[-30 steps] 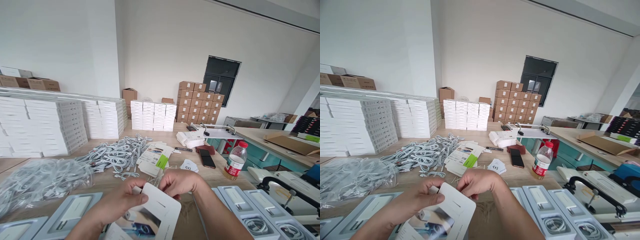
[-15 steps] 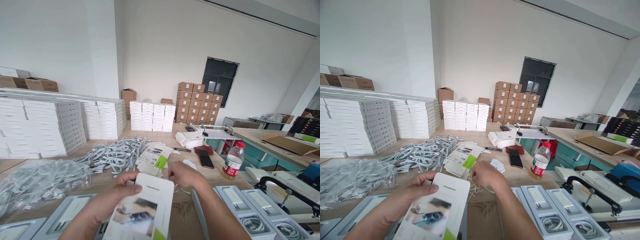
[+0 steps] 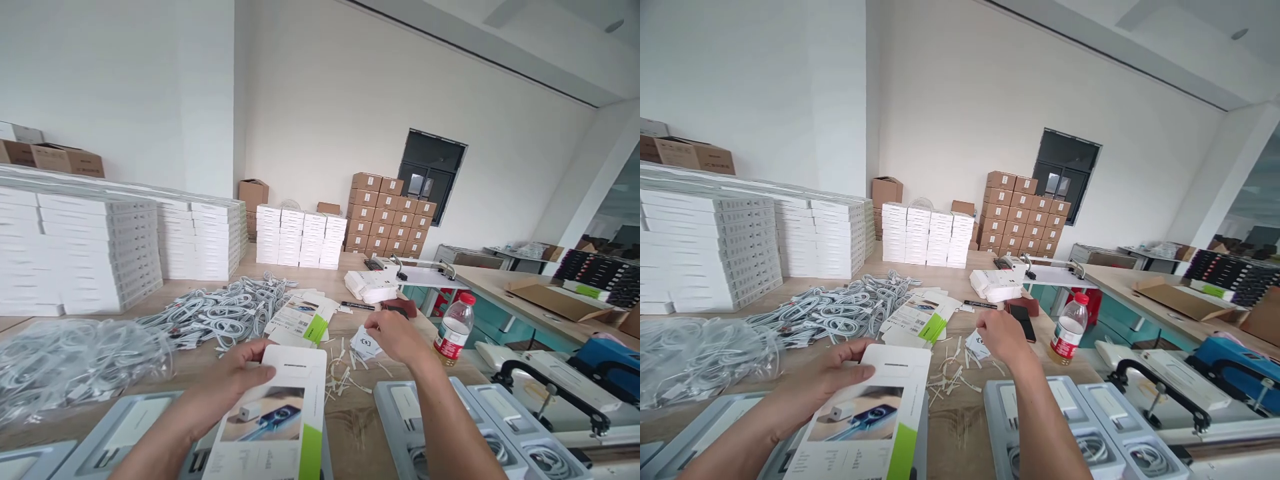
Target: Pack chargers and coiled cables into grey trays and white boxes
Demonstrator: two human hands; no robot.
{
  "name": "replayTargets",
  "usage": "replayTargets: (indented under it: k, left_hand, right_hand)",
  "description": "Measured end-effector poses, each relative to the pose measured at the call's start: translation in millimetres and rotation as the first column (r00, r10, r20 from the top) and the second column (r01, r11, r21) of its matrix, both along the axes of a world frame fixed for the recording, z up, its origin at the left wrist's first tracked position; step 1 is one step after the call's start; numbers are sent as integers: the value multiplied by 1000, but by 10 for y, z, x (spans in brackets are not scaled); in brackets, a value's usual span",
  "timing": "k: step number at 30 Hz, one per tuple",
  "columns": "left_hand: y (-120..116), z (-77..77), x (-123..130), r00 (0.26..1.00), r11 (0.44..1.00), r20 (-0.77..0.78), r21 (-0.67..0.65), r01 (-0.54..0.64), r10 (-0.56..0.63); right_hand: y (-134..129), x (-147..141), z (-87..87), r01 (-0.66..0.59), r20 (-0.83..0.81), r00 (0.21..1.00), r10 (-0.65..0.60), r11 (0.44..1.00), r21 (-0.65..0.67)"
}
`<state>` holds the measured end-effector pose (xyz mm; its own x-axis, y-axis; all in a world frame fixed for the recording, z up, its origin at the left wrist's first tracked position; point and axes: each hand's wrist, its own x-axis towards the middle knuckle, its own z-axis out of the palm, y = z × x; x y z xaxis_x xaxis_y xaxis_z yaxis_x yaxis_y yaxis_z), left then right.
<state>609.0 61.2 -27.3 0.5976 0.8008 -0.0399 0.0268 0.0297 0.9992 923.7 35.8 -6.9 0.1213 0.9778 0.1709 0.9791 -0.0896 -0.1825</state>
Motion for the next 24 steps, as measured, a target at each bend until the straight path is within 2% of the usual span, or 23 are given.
replayTargets:
  k: [6, 10, 14, 18, 21, 24]
  left_hand:
    - [51, -71, 7, 995, 995, -84, 96, -36, 44]
    - [97, -146, -16, 993, 992, -107, 115, -44, 57]
    - [123, -200, -17, 995, 992, -88, 123, -36, 47]
    - [121, -174, -19, 999, 996, -29, 82, -29, 32]
    - [117, -95, -94, 996, 999, 79, -31, -37, 39]
    - [122, 4, -265, 945, 978, 302, -196, -67, 125]
  right_hand:
    - [227, 133, -452, 0, 46, 999, 5, 994, -112]
    - [283, 225, -631, -62, 53, 996, 69, 990, -123]
    - [267, 316, -682, -123, 18, 992, 126, 988, -94]
    - [251, 341, -698, -144, -19, 990, 143, 987, -67]
    - [230, 300, -684, -163, -32, 986, 162, 986, -26]
    - [207, 241, -644, -182, -42, 982, 183, 983, 33]
